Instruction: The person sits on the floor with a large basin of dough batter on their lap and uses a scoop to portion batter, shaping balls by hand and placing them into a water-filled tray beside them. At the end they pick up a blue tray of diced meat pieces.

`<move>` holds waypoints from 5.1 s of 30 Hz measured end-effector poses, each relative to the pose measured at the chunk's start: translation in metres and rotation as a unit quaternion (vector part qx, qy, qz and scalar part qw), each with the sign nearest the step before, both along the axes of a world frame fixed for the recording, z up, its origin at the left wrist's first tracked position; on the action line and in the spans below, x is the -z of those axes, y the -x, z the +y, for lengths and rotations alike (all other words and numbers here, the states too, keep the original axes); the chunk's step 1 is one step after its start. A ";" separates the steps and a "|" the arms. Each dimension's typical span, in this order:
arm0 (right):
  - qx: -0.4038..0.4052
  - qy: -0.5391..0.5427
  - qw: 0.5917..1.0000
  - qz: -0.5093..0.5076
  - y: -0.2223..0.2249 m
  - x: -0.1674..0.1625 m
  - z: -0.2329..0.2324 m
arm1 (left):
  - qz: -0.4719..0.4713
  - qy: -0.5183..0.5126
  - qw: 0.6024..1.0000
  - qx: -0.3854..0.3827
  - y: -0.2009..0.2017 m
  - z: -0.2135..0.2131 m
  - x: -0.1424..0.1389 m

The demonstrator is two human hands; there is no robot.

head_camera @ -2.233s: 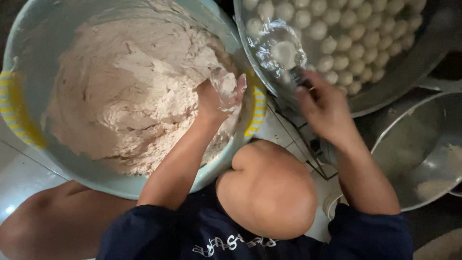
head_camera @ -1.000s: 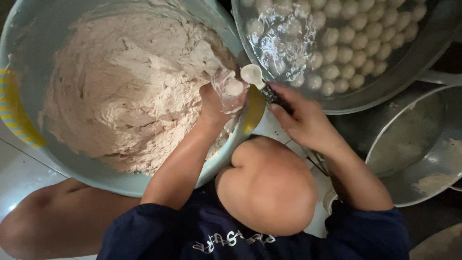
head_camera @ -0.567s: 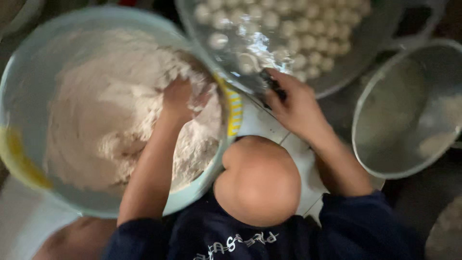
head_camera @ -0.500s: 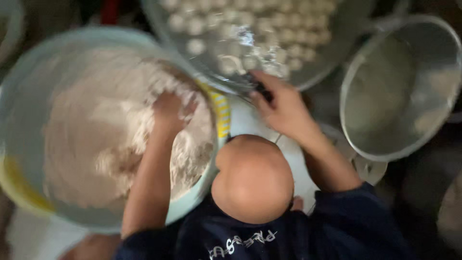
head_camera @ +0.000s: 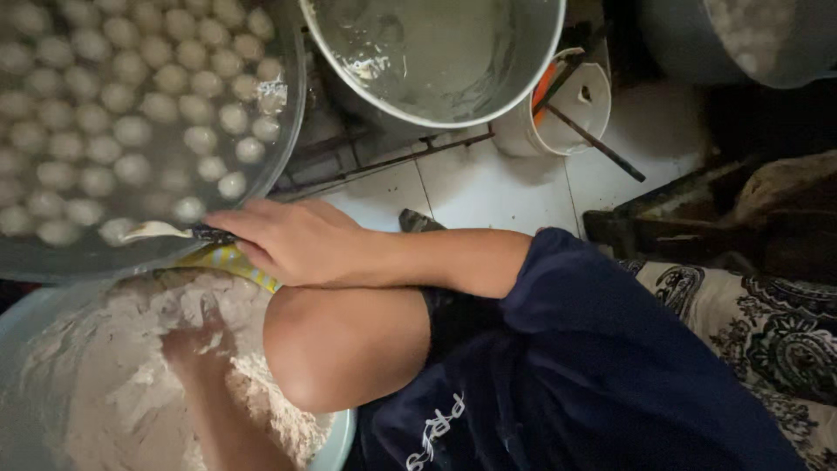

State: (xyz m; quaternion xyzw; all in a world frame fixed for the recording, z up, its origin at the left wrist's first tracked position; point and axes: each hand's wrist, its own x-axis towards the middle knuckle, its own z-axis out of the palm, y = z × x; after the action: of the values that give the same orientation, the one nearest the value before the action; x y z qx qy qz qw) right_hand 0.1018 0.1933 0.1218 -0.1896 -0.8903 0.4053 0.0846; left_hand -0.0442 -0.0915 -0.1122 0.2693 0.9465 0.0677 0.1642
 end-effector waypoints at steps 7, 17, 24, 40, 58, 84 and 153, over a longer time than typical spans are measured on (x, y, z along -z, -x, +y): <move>0.001 -0.010 1.000 0.024 0.002 0.015 -0.001 | -0.144 -0.296 0.928 -0.172 0.023 -0.031 -0.008; -0.007 0.014 1.000 0.021 0.004 0.009 0.001 | -0.059 -0.230 0.952 -0.195 -0.003 -0.036 0.009; -0.027 0.012 0.999 0.027 0.011 -0.002 0.006 | -0.043 -0.232 0.949 -0.210 -0.018 -0.043 -0.001; -0.105 -0.118 0.983 -0.093 0.062 0.017 0.066 | 0.102 -0.133 0.976 -0.138 -0.023 0.063 -0.018; -0.180 -0.146 0.968 -0.094 0.087 0.021 0.086 | -0.249 -0.498 0.752 -0.353 -0.036 0.102 -0.013; -0.051 0.093 0.994 0.003 0.037 0.011 0.021 | -0.046 -0.252 0.954 -0.155 -0.010 0.063 -0.006; -0.193 -0.279 0.935 -0.103 0.093 0.055 0.134 | 0.101 -0.351 0.916 -0.165 -0.047 0.128 -0.025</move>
State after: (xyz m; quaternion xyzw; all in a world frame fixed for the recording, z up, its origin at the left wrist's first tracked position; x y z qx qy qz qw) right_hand 0.0091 0.3272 0.0671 -0.0238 -0.9908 0.1275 -0.0376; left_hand 0.0028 0.0366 -0.0873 0.1549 0.9042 0.3947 -0.0508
